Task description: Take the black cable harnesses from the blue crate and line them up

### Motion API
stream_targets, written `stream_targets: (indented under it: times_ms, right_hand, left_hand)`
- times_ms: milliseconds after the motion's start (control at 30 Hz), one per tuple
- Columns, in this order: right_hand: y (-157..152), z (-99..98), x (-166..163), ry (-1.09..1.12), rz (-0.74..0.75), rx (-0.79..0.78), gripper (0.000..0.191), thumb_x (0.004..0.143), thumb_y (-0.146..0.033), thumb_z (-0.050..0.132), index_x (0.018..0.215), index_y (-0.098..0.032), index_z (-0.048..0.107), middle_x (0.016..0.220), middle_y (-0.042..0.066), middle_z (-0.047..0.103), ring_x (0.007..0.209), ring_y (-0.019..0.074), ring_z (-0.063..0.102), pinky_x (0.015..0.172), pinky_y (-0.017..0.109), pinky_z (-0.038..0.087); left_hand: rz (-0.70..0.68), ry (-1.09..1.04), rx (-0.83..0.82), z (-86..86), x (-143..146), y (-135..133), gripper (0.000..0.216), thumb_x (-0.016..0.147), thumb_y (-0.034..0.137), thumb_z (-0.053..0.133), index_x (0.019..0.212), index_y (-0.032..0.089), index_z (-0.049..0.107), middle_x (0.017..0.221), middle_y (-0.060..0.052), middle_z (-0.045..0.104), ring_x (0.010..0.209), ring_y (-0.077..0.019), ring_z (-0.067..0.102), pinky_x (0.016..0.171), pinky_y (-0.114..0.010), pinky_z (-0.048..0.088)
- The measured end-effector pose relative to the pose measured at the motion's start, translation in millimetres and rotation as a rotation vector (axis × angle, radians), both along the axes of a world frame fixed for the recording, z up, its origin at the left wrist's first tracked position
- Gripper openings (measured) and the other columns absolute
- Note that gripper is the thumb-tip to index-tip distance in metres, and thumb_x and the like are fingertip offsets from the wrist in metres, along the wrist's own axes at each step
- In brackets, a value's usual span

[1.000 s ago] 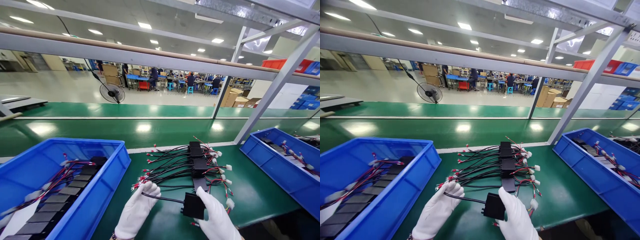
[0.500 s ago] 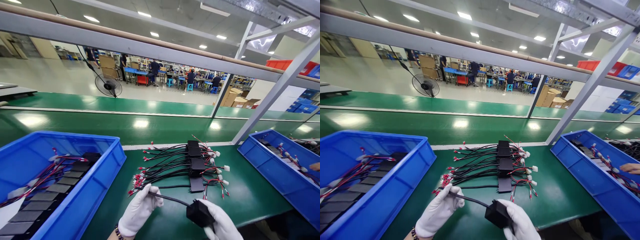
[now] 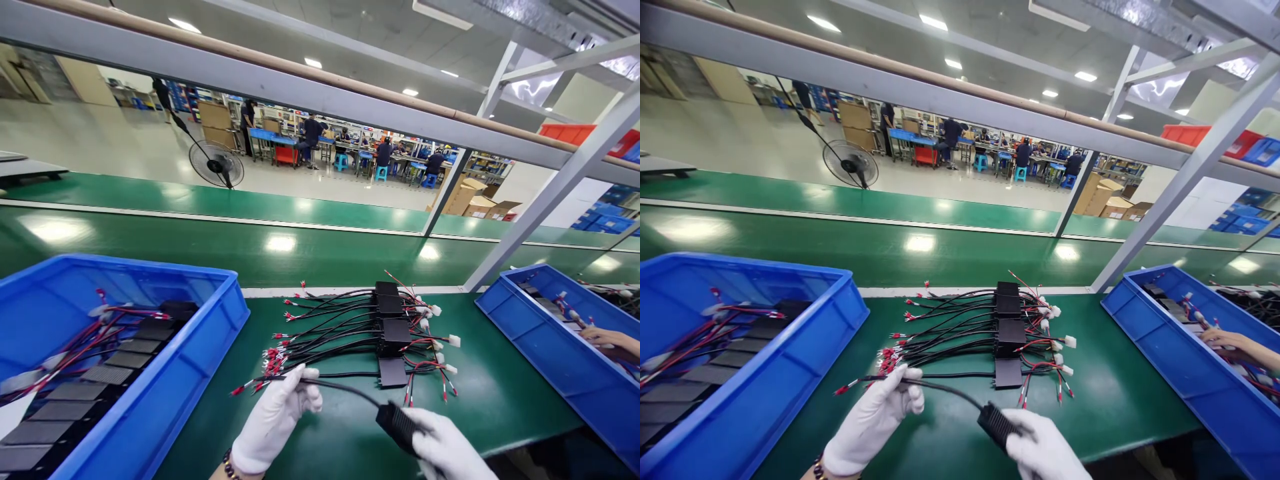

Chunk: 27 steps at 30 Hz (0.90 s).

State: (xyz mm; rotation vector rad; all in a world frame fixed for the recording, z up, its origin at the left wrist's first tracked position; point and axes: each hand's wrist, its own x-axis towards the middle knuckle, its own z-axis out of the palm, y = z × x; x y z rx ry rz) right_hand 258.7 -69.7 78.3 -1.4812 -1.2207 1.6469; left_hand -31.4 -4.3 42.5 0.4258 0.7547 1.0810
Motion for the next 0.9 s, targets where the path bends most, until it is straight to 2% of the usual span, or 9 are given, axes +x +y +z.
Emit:
stream_targets:
  times_ms: [33, 100, 200, 400, 500, 600, 700, 800, 900]
  right_hand:
    - [0, 5.8, 6, -0.128, 0.035, 0.067, 0.052, 0.064, -0.040, 0.074, 0.113, -0.023, 0.067, 0.105, 0.009, 0.070, 0.073, 0.0177, 0.066, 0.066, 0.027, 0.055]
    - [5, 12.4, 18, -0.445, 0.107, 0.222, 0.061, 0.060, -0.020, 0.071, 0.120, -0.027, 0.064, 0.127, 0.007, 0.062, 0.109, 0.0253, 0.061, 0.096, 0.036, 0.050]
    - [26, 7.2, 29, -0.806, 0.181, 0.415, 0.064, 0.066, -0.014, 0.060, 0.128, -0.030, 0.058, 0.141, 0.005, 0.052, 0.127, 0.0267, 0.050, 0.110, 0.043, 0.039]
    - [72, -33.0, 33, -0.974, 0.329, 0.572, 0.065, 0.070, -0.007, 0.055, 0.133, -0.025, 0.055, 0.145, 0.007, 0.049, 0.129, 0.0245, 0.050, 0.110, 0.040, 0.040]
    - [80, -49.6, 33, -1.087, 0.316, 0.624, 0.056, 0.073, -0.008, 0.058, 0.127, -0.024, 0.060, 0.141, 0.009, 0.052, 0.123, 0.0269, 0.055, 0.105, 0.042, 0.044]
    - [79, -61.1, 35, -1.233, 0.219, 0.691, 0.048, 0.073, -0.010, 0.063, 0.119, -0.022, 0.065, 0.132, 0.011, 0.059, 0.116, 0.0295, 0.058, 0.100, 0.044, 0.046]
    - [74, -68.2, 38, -1.283, 0.141, 0.775, 0.044, 0.074, -0.015, 0.069, 0.117, -0.023, 0.066, 0.123, 0.010, 0.065, 0.110, 0.0290, 0.061, 0.096, 0.044, 0.048]
    - [68, -71.7, 46, -1.258, 0.039, 0.934, 0.039, 0.082, -0.030, 0.069, 0.119, -0.020, 0.064, 0.116, 0.010, 0.068, 0.104, 0.0279, 0.064, 0.092, 0.042, 0.051]
    - [64, -75.4, 56, -1.242, -0.152, 1.120, 0.040, 0.091, -0.046, 0.057, 0.116, -0.016, 0.063, 0.110, 0.013, 0.070, 0.099, 0.0278, 0.065, 0.086, 0.042, 0.052]
  left_hand:
    - [-0.005, 0.046, 0.019, -2.3, -1, -1, 0.039, 0.073, 0.050, 0.076, 0.085, 0.013, 0.074, 0.063, -0.005, 0.068, 0.061, -0.0186, 0.063, 0.063, -0.033, 0.050]
    - [-0.022, 0.161, 0.060, -8.1, 0, -2, 0.041, 0.072, 0.050, 0.076, 0.087, 0.012, 0.074, 0.067, -0.007, 0.070, 0.064, -0.0203, 0.065, 0.067, -0.035, 0.052]
    - [-0.060, 0.329, 0.114, -17.0, 6, -2, 0.044, 0.074, 0.052, 0.074, 0.094, 0.012, 0.074, 0.078, -0.011, 0.074, 0.075, -0.0248, 0.068, 0.075, -0.039, 0.053]
    - [-0.061, 0.429, 0.108, -19.7, 18, 4, 0.051, 0.071, 0.056, 0.074, 0.098, 0.012, 0.072, 0.085, -0.013, 0.075, 0.082, -0.0250, 0.068, 0.079, -0.037, 0.052]
    - [-0.097, 0.380, 0.032, -16.3, 20, 8, 0.044, 0.072, 0.052, 0.076, 0.088, 0.012, 0.070, 0.075, -0.007, 0.070, 0.069, -0.0164, 0.063, 0.066, -0.027, 0.048]
    - [-0.215, 0.185, -0.052, -20.1, 18, 12, 0.040, 0.072, 0.048, 0.077, 0.071, 0.014, 0.056, 0.057, 0.006, 0.046, 0.048, -0.0041, 0.040, 0.045, -0.017, 0.026]
    - [-0.311, 0.020, -0.168, -31.3, 11, 14, 0.050, 0.065, 0.047, 0.082, 0.065, 0.018, 0.042, 0.057, 0.011, 0.026, 0.045, -0.0012, 0.025, 0.044, -0.016, 0.011]
    - [-0.344, 0.207, -0.133, -38.1, 3, 12, 0.053, 0.066, 0.057, 0.076, 0.061, 0.019, 0.039, 0.057, 0.010, 0.025, 0.046, -0.0033, 0.026, 0.044, -0.018, 0.017]
    - [-0.336, 0.538, -0.016, -31.2, -3, -2, 0.050, 0.072, 0.066, 0.063, 0.064, 0.019, 0.049, 0.056, 0.005, 0.039, 0.050, -0.0086, 0.037, 0.048, -0.023, 0.031]
